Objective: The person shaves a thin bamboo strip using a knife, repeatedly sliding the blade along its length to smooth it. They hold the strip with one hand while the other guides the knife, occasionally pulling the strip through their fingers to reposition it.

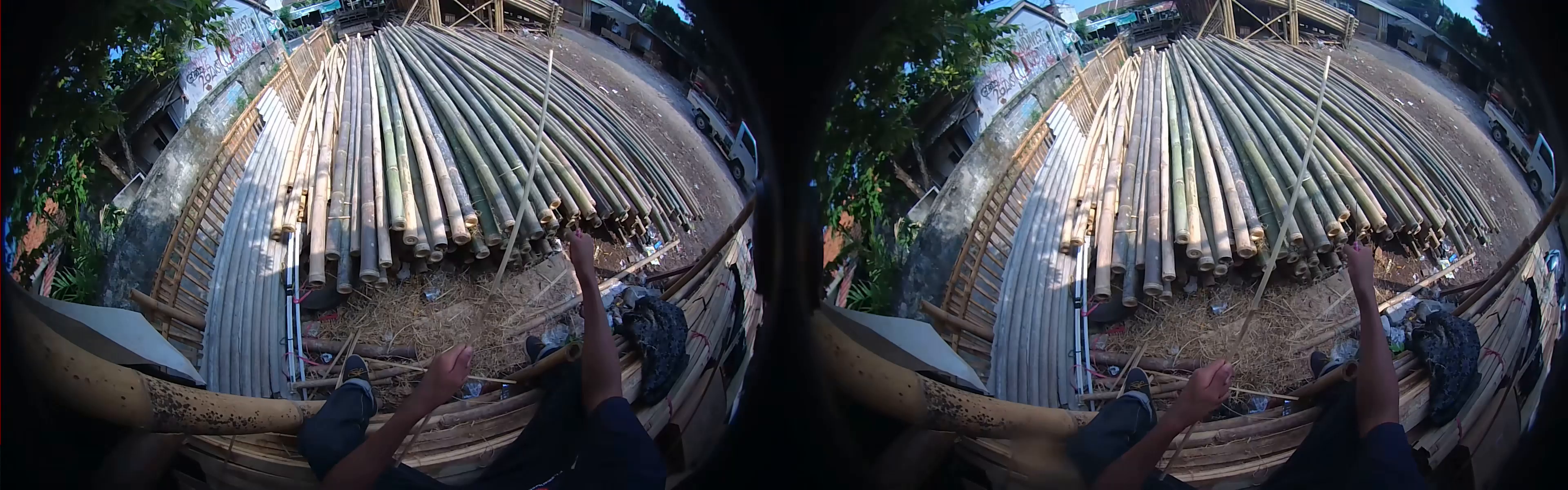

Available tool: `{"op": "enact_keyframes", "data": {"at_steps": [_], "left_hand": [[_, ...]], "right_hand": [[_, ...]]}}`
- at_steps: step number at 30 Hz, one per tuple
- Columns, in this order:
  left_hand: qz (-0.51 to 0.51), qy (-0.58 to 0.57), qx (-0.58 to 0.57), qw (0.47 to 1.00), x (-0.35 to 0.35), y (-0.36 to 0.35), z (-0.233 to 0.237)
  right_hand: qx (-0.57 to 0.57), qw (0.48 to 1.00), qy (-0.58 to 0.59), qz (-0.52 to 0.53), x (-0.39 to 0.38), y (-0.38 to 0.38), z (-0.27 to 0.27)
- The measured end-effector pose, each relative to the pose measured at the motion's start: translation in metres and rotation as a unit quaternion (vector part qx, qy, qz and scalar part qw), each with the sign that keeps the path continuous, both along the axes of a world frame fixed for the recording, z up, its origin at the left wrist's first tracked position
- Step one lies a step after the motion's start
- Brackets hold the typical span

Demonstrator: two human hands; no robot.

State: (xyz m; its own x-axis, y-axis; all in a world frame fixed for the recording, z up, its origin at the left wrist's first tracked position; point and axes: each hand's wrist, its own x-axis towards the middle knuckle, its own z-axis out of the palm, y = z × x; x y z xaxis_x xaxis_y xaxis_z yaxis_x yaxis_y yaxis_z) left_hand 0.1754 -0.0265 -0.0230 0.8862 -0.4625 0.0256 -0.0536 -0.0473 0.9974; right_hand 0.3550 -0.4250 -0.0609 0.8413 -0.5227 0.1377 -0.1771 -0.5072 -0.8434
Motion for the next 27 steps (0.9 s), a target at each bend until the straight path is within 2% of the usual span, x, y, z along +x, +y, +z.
{"op": "enact_keyframes", "data": {"at_steps": [1,2,3,5,9,13,15,16,17,18,20,22,23,25,27], "left_hand": [[0.006,0.003,-0.016,1.0,0.0,-0.003,0.003],[0.006,0.156,-0.077,0.985,0.004,-0.004,0.008],[0.001,0.305,-0.132,0.943,0.007,-0.006,0.011],[0.025,0.313,-0.153,0.937,0.013,-0.011,0.002],[0.07,0.241,-0.173,0.952,0.023,-0.01,-0.003],[0.091,0.268,-0.187,0.941,0.026,-0.009,-0.007],[0.099,0.285,-0.182,0.936,0.027,-0.012,-0.019],[0.148,0.152,-0.072,0.975,0.026,-0.017,-0.03],[0.191,0.013,0.04,0.981,0.024,-0.019,-0.041],[0.19,0.015,0.042,0.981,0.024,-0.018,-0.038],[0.187,-0.043,0.141,0.971,0.022,-0.016,-0.032],[0.182,-0.055,0.182,0.965,0.019,-0.015,-0.025],[0.176,-0.07,0.221,0.957,0.018,-0.016,-0.022],[0.172,-0.061,0.229,0.956,0.022,-0.013,-0.013],[0.17,-0.052,0.239,0.955,0.021,-0.014,-0.009]], "right_hand": [[0.036,0.999,-0.006,0.021,-0.004,0.019,0.005],[0.039,0.997,-0.005,0.073,-0.01,0.043,0.01],[0.048,0.991,-0.004,0.122,-0.014,0.072,0.016],[0.054,0.968,-0.011,0.247,-0.028,0.131,0.041],[-0.178,0.885,0.078,0.424,-0.052,0.197,0.057],[-0.2,0.857,0.109,0.461,-0.062,0.215,0.044],[-0.245,0.841,0.056,0.479,-0.067,0.221,0.043],[-0.239,0.833,0.056,0.496,-0.065,0.225,0.037],[-0.236,0.835,0.057,0.495,-0.066,0.225,0.033],[-0.26,0.833,0.057,0.486,-0.068,0.228,0.037],[-0.282,0.829,0.058,0.479,-0.063,0.227,0.04],[-0.301,0.857,0.035,0.416,-0.049,0.215,0.042],[-0.349,0.847,0.049,0.399,-0.043,0.21,0.041],[-0.287,0.872,0.055,0.393,-0.048,0.218,0.039],[-0.311,0.847,0.056,0.427,-0.061,0.228,0.047]]}}
